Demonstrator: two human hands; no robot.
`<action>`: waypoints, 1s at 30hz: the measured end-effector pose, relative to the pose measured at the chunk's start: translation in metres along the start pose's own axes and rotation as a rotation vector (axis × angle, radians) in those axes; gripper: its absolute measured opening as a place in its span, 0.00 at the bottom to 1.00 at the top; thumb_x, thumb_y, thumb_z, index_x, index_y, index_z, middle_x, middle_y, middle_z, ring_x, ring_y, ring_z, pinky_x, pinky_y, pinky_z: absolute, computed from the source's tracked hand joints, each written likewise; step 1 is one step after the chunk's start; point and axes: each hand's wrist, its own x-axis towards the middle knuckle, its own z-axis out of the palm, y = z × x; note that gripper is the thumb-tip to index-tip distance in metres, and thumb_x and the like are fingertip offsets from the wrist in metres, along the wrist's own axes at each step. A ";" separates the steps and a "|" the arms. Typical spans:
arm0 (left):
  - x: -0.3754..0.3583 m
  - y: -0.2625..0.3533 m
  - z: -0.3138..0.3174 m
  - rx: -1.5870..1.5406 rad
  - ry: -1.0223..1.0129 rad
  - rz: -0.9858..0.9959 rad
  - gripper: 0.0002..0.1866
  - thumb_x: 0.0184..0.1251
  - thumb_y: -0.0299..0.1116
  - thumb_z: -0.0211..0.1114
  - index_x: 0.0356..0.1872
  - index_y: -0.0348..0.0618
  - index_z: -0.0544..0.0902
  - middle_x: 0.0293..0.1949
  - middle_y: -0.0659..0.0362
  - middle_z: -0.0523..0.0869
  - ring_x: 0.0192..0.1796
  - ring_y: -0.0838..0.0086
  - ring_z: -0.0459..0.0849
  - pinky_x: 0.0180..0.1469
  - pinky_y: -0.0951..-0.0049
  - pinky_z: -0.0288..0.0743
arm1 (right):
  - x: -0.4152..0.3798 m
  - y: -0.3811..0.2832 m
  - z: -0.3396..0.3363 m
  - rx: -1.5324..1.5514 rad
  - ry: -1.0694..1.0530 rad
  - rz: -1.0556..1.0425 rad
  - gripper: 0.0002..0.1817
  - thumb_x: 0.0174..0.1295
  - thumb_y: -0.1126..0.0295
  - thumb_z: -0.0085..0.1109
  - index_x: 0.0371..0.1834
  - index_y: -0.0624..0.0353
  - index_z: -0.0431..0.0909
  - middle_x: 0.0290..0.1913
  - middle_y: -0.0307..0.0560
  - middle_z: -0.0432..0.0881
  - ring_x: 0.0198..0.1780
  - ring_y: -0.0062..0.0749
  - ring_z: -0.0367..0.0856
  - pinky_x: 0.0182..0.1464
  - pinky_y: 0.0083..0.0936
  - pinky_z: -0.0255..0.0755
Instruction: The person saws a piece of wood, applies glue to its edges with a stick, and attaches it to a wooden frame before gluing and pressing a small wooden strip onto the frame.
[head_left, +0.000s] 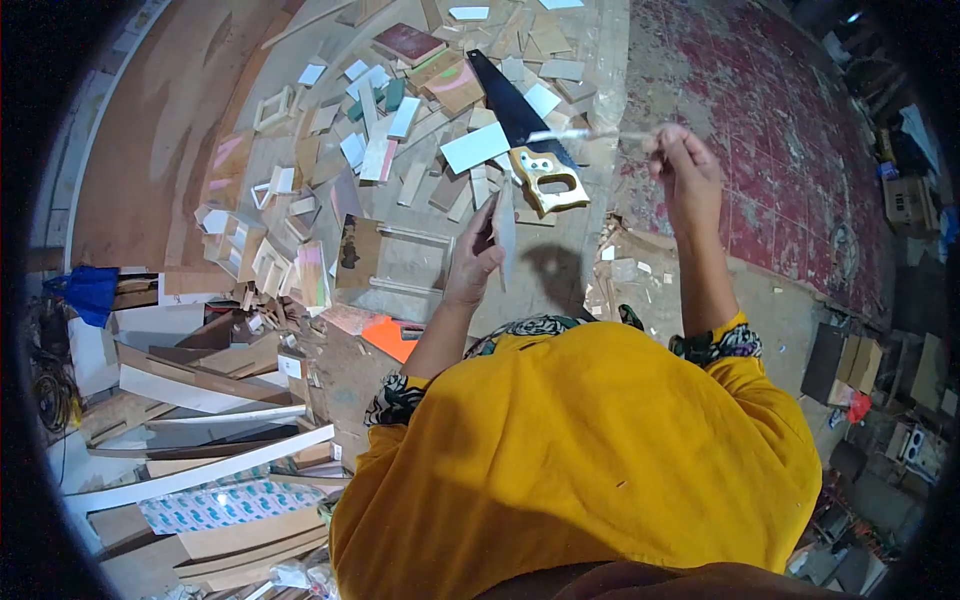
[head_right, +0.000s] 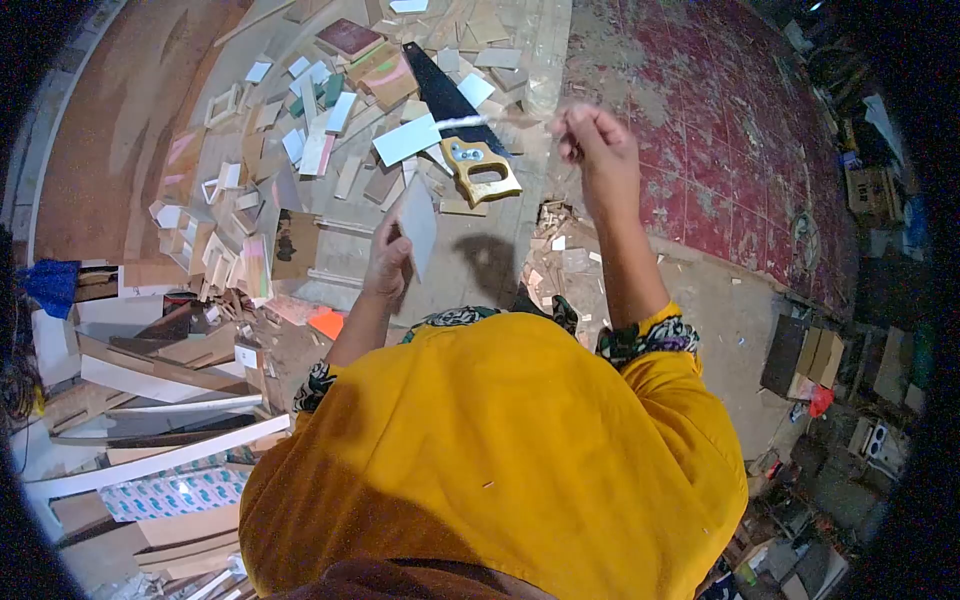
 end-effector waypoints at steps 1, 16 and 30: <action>0.001 -0.001 -0.002 -0.087 -0.003 -0.025 0.45 0.42 0.47 0.69 0.64 0.41 0.61 0.57 0.54 0.69 0.57 0.68 0.69 0.61 0.69 0.60 | -0.009 0.001 0.003 0.088 -0.030 0.052 0.10 0.63 0.67 0.50 0.35 0.63 0.77 0.31 0.41 0.80 0.25 0.15 0.69 0.27 0.11 0.62; 0.001 0.078 0.025 1.282 0.141 0.357 0.55 0.25 0.44 0.76 0.64 0.44 0.60 0.46 0.48 0.73 0.50 0.57 0.67 0.54 0.59 0.61 | -0.057 0.011 0.005 -0.146 -0.107 -0.011 0.10 0.62 0.68 0.52 0.39 0.63 0.77 0.32 0.41 0.82 0.25 0.14 0.70 0.28 0.12 0.65; 0.007 0.064 0.011 1.159 0.102 0.257 0.57 0.27 0.47 0.75 0.66 0.45 0.55 0.46 0.49 0.76 0.51 0.58 0.67 0.57 0.60 0.57 | -0.059 0.022 0.011 -0.114 -0.061 -0.023 0.09 0.62 0.68 0.52 0.40 0.61 0.78 0.34 0.38 0.81 0.27 0.14 0.70 0.28 0.11 0.65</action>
